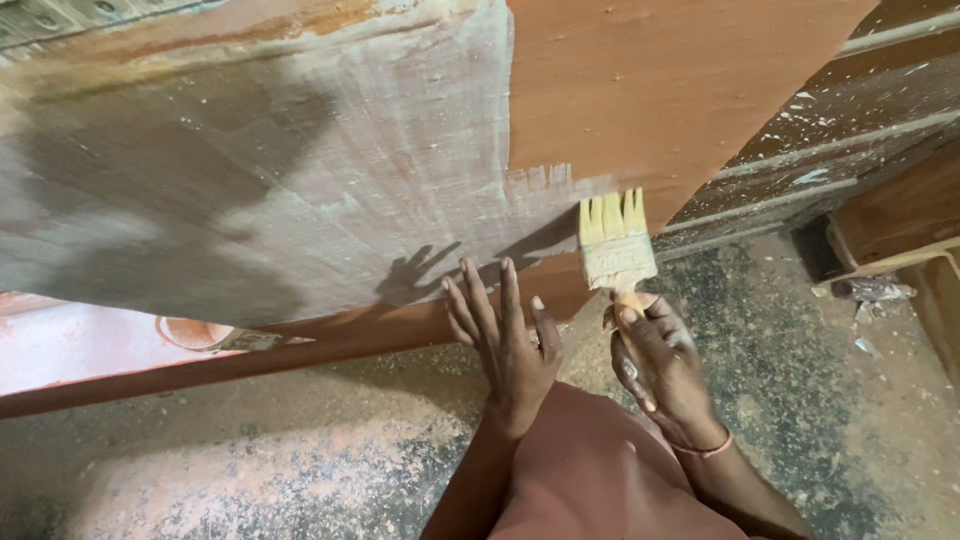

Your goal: The person paints a wall with white paint using a brush. They repeatedly dip the brush into a bucket and apply paint in broad strokes to the wall surface, working around an electrical switchboard.

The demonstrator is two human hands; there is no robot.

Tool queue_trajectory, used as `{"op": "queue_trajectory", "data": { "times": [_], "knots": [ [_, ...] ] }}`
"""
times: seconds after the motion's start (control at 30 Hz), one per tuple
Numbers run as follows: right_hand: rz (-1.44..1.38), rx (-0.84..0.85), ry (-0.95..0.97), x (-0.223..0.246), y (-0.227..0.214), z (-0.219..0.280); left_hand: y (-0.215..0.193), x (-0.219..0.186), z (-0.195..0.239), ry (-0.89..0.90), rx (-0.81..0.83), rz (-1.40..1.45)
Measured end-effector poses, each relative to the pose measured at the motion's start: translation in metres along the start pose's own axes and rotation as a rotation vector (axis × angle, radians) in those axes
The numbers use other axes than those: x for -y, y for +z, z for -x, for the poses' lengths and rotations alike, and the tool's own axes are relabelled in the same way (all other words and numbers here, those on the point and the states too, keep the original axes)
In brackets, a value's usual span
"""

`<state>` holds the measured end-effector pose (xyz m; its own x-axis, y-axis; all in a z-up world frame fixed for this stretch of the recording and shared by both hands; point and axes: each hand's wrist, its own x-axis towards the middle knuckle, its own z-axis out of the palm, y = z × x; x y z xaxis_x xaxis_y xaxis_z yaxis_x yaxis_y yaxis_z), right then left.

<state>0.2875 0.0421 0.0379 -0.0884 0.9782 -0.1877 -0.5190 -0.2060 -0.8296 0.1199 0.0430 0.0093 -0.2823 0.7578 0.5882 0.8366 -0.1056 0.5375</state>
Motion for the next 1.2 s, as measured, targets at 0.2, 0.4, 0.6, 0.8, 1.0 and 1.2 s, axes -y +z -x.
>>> {"op": "queue_trajectory", "data": {
  "times": [0.2,0.4,0.6,0.8,1.0,1.2],
  "knots": [
    [0.059,0.068,0.123,-0.025,-0.013,0.015,0.003,0.003,-0.001,0.035,0.022,0.011],
    [0.056,0.034,0.02,-0.002,0.007,0.011,0.005,-0.004,-0.007,0.084,0.036,0.034],
    [-0.127,0.068,-0.106,0.037,0.022,0.028,0.0,-0.005,-0.009,0.127,0.083,0.104],
    [-0.191,0.075,-0.114,0.038,0.019,0.015,0.0,-0.002,-0.01,0.124,0.051,0.084],
    [-0.179,-0.029,0.024,0.01,0.0,0.01,-0.002,0.005,-0.007,0.123,0.05,0.112],
    [-0.076,-0.106,0.046,0.001,-0.014,0.024,-0.002,0.009,-0.006,0.118,0.05,0.089]
  ]
}}
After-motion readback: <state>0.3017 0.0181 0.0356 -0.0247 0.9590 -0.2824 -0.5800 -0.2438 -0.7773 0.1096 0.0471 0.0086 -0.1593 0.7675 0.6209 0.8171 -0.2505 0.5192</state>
